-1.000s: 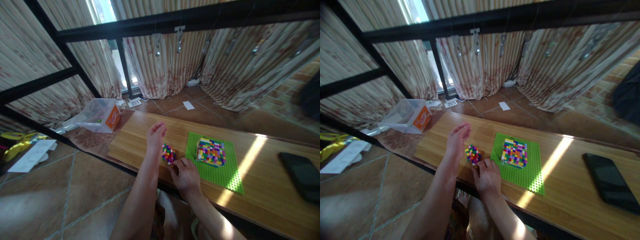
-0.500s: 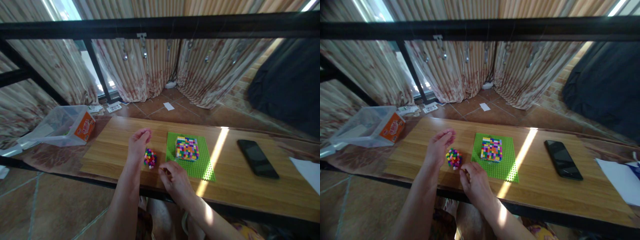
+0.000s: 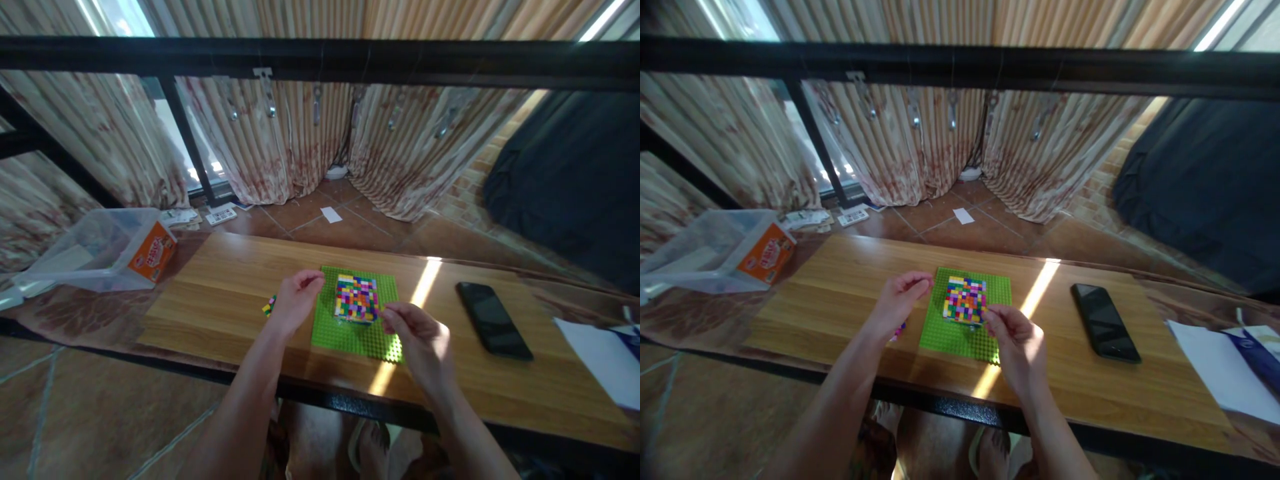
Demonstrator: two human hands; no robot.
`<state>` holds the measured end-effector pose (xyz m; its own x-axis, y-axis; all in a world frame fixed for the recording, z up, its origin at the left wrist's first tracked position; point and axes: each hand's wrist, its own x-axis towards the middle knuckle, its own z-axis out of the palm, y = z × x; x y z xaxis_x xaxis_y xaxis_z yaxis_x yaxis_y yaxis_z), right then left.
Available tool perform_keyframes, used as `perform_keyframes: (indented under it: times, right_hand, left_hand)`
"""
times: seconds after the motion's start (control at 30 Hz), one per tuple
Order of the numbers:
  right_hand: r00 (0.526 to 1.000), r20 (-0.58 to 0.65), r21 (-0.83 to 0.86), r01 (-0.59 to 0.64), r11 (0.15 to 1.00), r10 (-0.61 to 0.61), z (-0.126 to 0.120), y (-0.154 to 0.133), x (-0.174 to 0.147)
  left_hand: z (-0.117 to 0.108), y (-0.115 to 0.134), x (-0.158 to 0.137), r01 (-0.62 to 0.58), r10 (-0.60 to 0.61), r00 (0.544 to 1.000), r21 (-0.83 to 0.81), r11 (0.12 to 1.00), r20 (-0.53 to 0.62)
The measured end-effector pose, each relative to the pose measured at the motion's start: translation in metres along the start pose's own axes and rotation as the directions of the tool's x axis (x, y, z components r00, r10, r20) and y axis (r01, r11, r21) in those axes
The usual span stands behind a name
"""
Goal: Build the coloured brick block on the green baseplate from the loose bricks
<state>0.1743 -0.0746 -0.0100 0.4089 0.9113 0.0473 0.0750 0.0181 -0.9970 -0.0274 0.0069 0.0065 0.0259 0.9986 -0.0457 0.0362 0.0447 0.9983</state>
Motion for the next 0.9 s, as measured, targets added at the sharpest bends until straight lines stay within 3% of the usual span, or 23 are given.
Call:
perform_keyframes:
  times: [0.17, 0.33, 0.6, 0.9]
  right_hand:
    - [0.995, 0.103, -0.082, 0.008, 0.997, 0.000, -0.017, 0.005, 0.010]
    - [0.985, 0.169, -0.158, 0.063, 0.985, -0.036, -0.017, 0.011, 0.012]
    - [0.989, 0.150, -0.144, 0.017, 0.989, 0.005, -0.012, 0.014, 0.016]
    - [0.985, 0.114, -0.058, -0.127, 0.990, 0.133, -0.004, 0.013, 0.019]
  left_hand:
    - [0.006, -0.005, 0.000, -0.024, 0.020, 0.999, 0.098, 0.995, 0.041]
    - [0.007, -0.007, 0.001, -0.038, 0.031, 0.998, 0.109, 0.993, 0.058]
    - [0.008, -0.008, 0.003, -0.044, 0.035, 0.997, 0.146, 0.988, 0.070]
    - [0.011, -0.005, 0.001, -0.064, 0.044, 0.994, 0.204, 0.977, 0.100]
